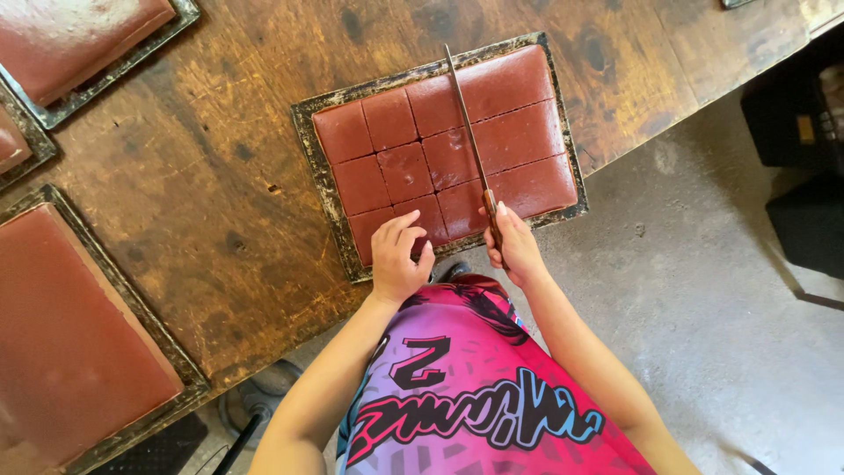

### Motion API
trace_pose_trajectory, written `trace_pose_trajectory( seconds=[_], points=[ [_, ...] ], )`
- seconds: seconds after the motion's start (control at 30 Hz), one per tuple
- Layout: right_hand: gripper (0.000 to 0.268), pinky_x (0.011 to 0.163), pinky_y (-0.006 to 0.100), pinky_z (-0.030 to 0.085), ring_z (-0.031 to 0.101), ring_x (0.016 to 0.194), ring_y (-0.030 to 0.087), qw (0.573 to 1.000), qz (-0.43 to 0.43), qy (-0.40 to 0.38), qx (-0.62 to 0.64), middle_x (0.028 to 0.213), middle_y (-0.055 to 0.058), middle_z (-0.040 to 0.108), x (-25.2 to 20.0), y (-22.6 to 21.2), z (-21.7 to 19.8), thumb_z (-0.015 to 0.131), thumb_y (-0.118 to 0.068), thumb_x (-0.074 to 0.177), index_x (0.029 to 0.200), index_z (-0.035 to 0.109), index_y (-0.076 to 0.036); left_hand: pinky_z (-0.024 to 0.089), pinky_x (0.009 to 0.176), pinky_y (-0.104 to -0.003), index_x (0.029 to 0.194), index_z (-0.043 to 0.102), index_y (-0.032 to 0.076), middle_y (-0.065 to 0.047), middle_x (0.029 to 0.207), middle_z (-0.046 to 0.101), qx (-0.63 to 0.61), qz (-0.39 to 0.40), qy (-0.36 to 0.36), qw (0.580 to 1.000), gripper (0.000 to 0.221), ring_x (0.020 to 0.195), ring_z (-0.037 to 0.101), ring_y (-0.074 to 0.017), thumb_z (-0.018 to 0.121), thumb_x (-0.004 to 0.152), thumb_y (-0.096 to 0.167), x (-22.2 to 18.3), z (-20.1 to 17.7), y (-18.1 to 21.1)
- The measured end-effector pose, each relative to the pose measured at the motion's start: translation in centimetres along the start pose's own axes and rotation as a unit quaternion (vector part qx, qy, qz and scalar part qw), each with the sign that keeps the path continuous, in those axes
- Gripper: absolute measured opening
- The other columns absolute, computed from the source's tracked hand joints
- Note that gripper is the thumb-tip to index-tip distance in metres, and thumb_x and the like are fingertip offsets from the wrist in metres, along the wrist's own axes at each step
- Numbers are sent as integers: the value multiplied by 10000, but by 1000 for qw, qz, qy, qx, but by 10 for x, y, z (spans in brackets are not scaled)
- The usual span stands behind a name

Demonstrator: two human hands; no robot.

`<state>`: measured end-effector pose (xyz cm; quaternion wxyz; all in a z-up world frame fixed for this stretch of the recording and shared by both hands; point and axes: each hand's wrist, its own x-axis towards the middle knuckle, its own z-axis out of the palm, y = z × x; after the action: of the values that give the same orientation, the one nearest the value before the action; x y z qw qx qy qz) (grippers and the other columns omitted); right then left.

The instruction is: The person slices a large rectangular tray of brownies into smaller squares using a long knife, using their left hand to steady the tray and guide the cuts.

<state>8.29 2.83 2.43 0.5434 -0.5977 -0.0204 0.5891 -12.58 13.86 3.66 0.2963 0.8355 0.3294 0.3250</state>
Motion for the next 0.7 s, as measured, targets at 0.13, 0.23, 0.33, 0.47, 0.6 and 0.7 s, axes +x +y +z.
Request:
trace_pose_trajectory(
  seconds=[0.13, 0.23, 0.33, 0.47, 0.6, 0.7],
  points=[
    [446, 385, 259, 310, 393, 419, 88, 1000, -6, -6, 0, 636, 9, 490, -5, 2, -2, 398, -481, 1076, 1236, 574, -103, 434, 1056, -467, 1011, 647, 84, -118, 1303, 657, 9, 4, 0, 1000, 228, 1208, 604, -343, 731, 805, 136, 0, 3, 8],
    [458, 373, 263, 300, 385, 416, 86, 1000, 7, 5, -29, 630, 1, 474, -4, -4, -2, 406, -492, 1069, 1222, 580, -97, 435, 1055, -467, 1013, 647, 82, -120, 1303, 658, 12, 6, -9, 1000, 231, 1207, 603, -345, 728, 803, 134, 1, 5, 14],
    [458, 367, 265, 301, 381, 406, 89, 998, 14, 5, -53, 622, -1, 467, -3, -3, -4, 406, -505, 1058, 1204, 579, -107, 430, 1065, -471, 1027, 647, 81, -122, 1314, 651, 14, 8, -24, 1000, 245, 1221, 594, -347, 734, 805, 138, -6, 8, 22],
    [468, 364, 268, 302, 379, 405, 87, 999, 13, 10, -48, 623, -8, 459, -10, 3, -3, 401, -513, 1062, 1157, 580, -92, 383, 1135, -495, 1131, 633, 91, -128, 1407, 601, 42, -9, -45, 998, 351, 1314, 542, -344, 743, 807, 170, -6, 12, 19],
    [466, 371, 263, 300, 376, 410, 82, 998, 24, 14, -50, 622, -11, 462, -21, 7, -7, 402, -514, 1058, 1143, 585, -95, 244, 1212, -602, 1315, 559, 55, -181, 1534, 449, 112, -34, -77, 990, 612, 1445, 391, -387, 764, 772, 248, -4, 18, 11],
    [472, 356, 273, 302, 372, 390, 92, 997, 7, 12, -70, 601, -3, 452, 1, -2, -2, 401, -521, 1051, 1119, 581, -89, 126, 1197, -677, 1465, 459, 66, -204, 1621, 295, 174, -69, -156, 970, 842, 1513, 227, -413, 805, 761, 371, -2, 28, 8]
  ],
)
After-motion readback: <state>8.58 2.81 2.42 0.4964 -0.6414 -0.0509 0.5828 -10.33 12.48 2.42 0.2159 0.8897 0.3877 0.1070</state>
